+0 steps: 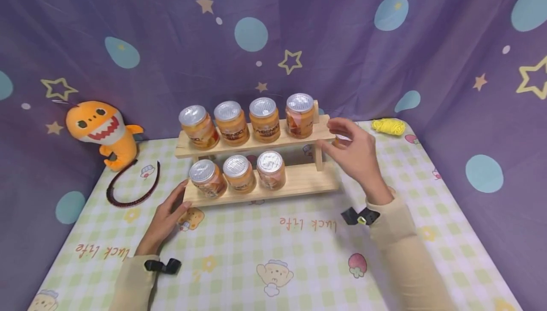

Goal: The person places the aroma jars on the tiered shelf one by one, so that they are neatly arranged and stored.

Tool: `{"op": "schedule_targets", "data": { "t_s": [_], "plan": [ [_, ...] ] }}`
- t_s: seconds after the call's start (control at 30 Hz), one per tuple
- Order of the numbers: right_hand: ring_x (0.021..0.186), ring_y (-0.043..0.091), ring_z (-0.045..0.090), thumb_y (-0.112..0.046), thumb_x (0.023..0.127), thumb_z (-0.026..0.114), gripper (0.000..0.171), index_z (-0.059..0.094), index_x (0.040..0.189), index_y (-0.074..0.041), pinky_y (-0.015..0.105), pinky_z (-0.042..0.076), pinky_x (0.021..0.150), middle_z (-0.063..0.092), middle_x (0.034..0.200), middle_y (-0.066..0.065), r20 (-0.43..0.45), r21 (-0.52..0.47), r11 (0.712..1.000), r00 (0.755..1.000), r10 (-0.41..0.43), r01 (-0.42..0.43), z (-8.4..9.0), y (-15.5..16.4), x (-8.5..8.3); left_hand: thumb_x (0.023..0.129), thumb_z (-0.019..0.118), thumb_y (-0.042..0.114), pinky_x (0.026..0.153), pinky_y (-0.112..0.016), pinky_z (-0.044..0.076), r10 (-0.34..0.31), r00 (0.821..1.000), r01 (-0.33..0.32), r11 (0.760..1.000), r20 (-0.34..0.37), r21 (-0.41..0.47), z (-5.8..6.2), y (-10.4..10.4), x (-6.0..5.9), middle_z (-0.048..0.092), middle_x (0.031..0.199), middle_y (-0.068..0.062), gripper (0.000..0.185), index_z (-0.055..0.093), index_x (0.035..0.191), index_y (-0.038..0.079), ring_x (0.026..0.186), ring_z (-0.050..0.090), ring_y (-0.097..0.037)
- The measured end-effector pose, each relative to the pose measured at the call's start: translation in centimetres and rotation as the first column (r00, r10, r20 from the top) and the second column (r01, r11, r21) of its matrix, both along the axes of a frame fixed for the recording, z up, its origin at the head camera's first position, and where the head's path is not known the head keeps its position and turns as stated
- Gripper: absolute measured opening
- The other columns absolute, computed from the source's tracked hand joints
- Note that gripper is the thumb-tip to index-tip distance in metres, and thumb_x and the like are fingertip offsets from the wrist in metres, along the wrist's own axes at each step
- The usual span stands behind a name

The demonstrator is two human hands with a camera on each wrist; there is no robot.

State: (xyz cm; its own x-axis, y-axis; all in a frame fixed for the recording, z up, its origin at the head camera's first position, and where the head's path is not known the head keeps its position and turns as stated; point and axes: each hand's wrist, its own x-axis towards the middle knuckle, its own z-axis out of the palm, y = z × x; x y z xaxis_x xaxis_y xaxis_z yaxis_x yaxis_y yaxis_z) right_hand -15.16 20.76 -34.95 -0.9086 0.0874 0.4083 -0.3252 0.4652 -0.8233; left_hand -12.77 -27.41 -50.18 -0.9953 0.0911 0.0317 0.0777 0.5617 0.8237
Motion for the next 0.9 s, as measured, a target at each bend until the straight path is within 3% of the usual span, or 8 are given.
{"op": "schedule_targets", "data": {
  "t_s": [0.1, 0.23, 0.37, 0.43, 0.5, 0.67, 0.73, 0.9],
  "plan": [
    [0.099, -0.009, 0.065, -0.010, 0.083, 0.081, 0.045, 0.065, 0.124, 0.001, 0.007, 0.055, 0.081, 0.073, 0.111, -0.003, 0.000, -0.051, 0.997, 0.998, -0.062, 0.062, 0.1, 1.8, -0.6, 0.099, 0.063, 0.027, 0.125, -0.061, 0.019, -0.001, 1.000, 0.001, 1.000, -0.002, 0.010, 0.0, 0.0, 0.0, 0.033, 0.164, -0.013, 0.066, 0.032, 0.158, 0.025, 0.153, 0.027, -0.039],
    [0.094, -0.011, 0.064, -0.011, 0.084, 0.080, 0.044, 0.065, 0.125, 0.000, 0.004, 0.053, 0.078, 0.065, 0.100, -0.027, 0.027, -0.085, 0.989, 0.992, -0.121, 0.123, -0.6, 3.8, -1.9, 0.100, 0.063, 0.026, 0.125, -0.061, 0.019, -0.003, 1.000, 0.003, 1.000, -0.005, 0.011, -0.1, -0.1, 0.1, 0.033, 0.164, -0.013, 0.066, 0.032, 0.158, 0.024, 0.153, 0.027, -0.040],
    [0.092, -0.013, 0.062, -0.010, 0.085, 0.079, 0.046, 0.063, 0.126, 0.001, 0.003, 0.052, 0.080, 0.061, 0.097, -0.031, 0.063, -0.110, 0.980, 0.985, -0.158, 0.164, -1.7, 5.0, -3.1, 0.100, 0.062, 0.027, 0.126, -0.060, 0.019, -0.002, 1.000, 0.002, 1.000, -0.010, 0.011, -0.1, -0.1, 0.1, 0.033, 0.164, -0.011, 0.064, 0.034, 0.157, 0.026, 0.153, 0.027, -0.038],
    [0.095, -0.011, 0.061, -0.012, 0.086, 0.078, 0.049, 0.060, 0.130, 0.001, 0.004, 0.051, 0.084, 0.062, 0.103, -0.027, 0.099, -0.102, 0.978, 0.980, -0.171, 0.181, -2.5, 5.4, -3.7, 0.100, 0.063, 0.028, 0.126, -0.060, 0.018, -0.003, 1.000, 0.003, 1.000, -0.008, 0.018, 0.0, 0.0, 0.2, 0.033, 0.164, -0.010, 0.064, 0.035, 0.157, 0.027, 0.154, 0.026, -0.037],
    [0.107, -0.001, 0.063, -0.018, 0.088, 0.077, 0.055, 0.056, 0.135, 0.000, 0.010, 0.052, 0.090, 0.065, 0.115, -0.013, 0.151, -0.061, 0.979, 0.972, -0.182, 0.193, -3.3, 5.7, -4.2, 0.099, 0.063, 0.029, 0.126, -0.060, 0.018, -0.005, 1.000, 0.005, 1.000, -0.007, 0.022, 0.1, 0.0, 0.3, 0.034, 0.164, -0.010, 0.064, 0.035, 0.157, 0.028, 0.154, 0.026, -0.037],
    [0.136, 0.037, 0.052, -0.032, 0.089, 0.076, 0.075, 0.041, 0.149, -0.002, 0.044, 0.047, 0.113, 0.051, 0.149, 0.021, 0.273, 0.015, 0.989, 0.951, -0.143, 0.144, -5.6, 6.1, -5.6, 0.099, 0.064, 0.027, 0.125, -0.060, 0.019, -0.007, 1.000, 0.007, 1.000, -0.005, 0.025, 0.3, 0.0, 0.3, 0.033, 0.164, -0.010, 0.065, 0.035, 0.157, 0.027, 0.154, 0.026, -0.037],
    [0.139, 0.043, 0.048, -0.031, 0.088, 0.076, 0.079, 0.037, 0.151, -0.001, 0.053, 0.041, 0.116, 0.047, 0.152, 0.025, 0.301, 0.023, 0.993, 0.946, -0.120, 0.119, -6.4, 6.1, -6.2, 0.099, 0.064, 0.027, 0.125, -0.060, 0.019, -0.005, 1.000, 0.005, 1.000, -0.006, 0.024, 0.3, -0.1, 0.2, 0.033, 0.164, -0.010, 0.065, 0.035, 0.157, 0.027, 0.154, 0.026, -0.037],
    [0.139, 0.048, 0.045, -0.025, 0.086, 0.077, 0.081, 0.036, 0.151, 0.000, 0.058, 0.039, 0.117, 0.044, 0.153, 0.027, 0.344, 0.049, 0.994, 0.933, -0.104, 0.093, -8.1, 6.0, -7.2, 0.099, 0.063, 0.026, 0.126, -0.060, 0.018, -0.003, 1.000, 0.003, 1.000, -0.006, 0.024, 0.1, -0.1, 0.2, 0.033, 0.164, -0.011, 0.064, 0.035, 0.157, 0.026, 0.153, 0.026, -0.038]
  ]
}}
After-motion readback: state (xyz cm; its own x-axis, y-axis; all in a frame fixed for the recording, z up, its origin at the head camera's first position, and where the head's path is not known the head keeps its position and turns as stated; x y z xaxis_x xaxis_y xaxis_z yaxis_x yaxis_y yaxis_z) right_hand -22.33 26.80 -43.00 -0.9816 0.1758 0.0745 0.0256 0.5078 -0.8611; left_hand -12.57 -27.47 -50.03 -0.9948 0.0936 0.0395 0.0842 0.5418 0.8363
